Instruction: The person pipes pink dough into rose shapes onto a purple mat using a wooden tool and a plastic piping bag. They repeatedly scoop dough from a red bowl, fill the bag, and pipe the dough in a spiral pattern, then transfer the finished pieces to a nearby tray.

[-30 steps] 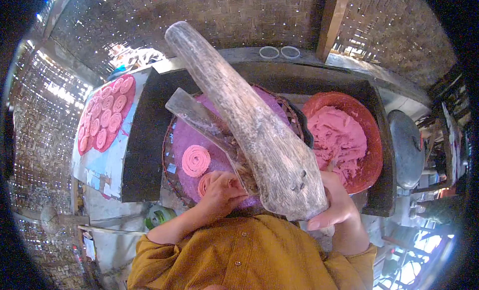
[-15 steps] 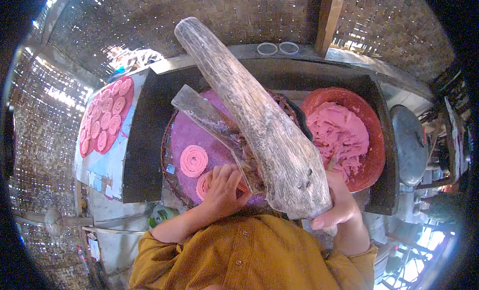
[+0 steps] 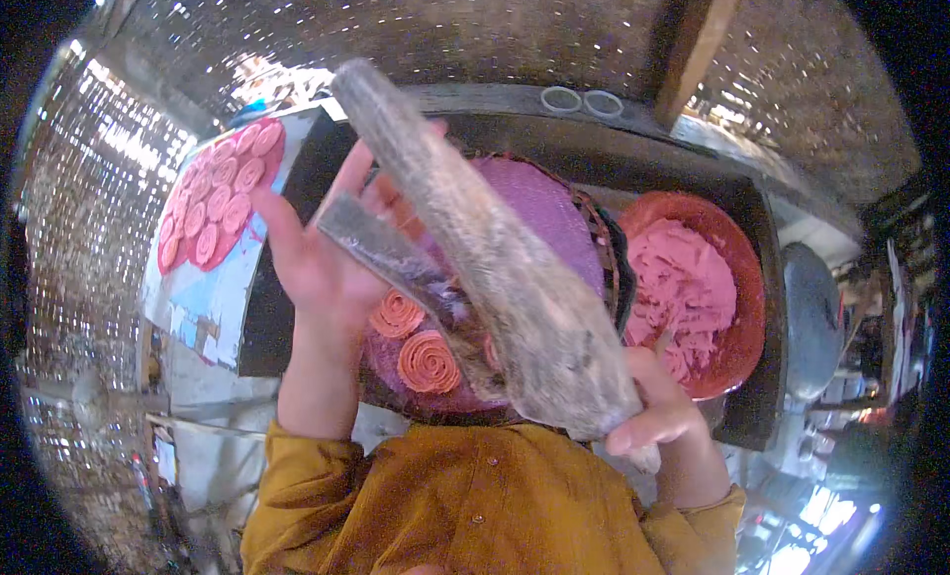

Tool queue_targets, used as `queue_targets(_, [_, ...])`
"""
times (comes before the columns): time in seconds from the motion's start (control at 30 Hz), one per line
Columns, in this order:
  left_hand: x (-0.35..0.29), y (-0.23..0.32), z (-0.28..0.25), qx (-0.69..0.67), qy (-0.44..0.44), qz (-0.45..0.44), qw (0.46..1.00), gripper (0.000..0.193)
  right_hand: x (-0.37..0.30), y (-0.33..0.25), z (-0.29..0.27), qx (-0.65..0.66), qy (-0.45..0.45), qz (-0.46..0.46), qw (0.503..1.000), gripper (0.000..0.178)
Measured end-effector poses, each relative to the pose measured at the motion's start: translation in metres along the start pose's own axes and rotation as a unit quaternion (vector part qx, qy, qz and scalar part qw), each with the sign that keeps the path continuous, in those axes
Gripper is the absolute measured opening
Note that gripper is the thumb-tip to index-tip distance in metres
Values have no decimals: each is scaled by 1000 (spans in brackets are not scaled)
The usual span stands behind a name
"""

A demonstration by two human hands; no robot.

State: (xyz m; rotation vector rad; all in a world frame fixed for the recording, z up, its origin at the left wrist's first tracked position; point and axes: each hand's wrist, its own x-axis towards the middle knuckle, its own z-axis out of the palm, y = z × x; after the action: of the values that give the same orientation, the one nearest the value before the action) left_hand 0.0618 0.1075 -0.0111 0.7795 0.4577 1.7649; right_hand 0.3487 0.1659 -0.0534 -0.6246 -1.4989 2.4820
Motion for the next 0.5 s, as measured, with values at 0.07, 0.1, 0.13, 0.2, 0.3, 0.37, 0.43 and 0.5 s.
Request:
queue_targets(0.07, [23,16,7,-87,-167,21,982,93,18,-7,11,9,-61,47,997,94])
queue_targets(0.1, [32,18,8,-93,-229,51,968,89,25,-10,18,31,-64,15,997,94])
queue_targets(0.13, [34,20,7,-71,-232,78,967,87,34,-14,25,52,-75,-11,996,94])
queue_targets(0.2, [42,18,2,-33,-242,120,962,83,36,-23,26,29,-69,-5,997,93])
queue_targets(0.3, [52,12,-21,-29,-166,109,980,69,41,-32,24,-29,-25,-8,999,90])
queue_targets(0.37, [59,0,-45,-73,-121,100,985,57,46,-35,16,-60,13,5,998,86])
queue_targets(0.43, [66,-11,-74,-168,-113,80,976,48,54,-31,1,-75,52,28,995,83])
queue_targets(0.5, [70,-17,-93,-242,-118,52,962,48,63,-26,-18,-79,75,62,992,80])
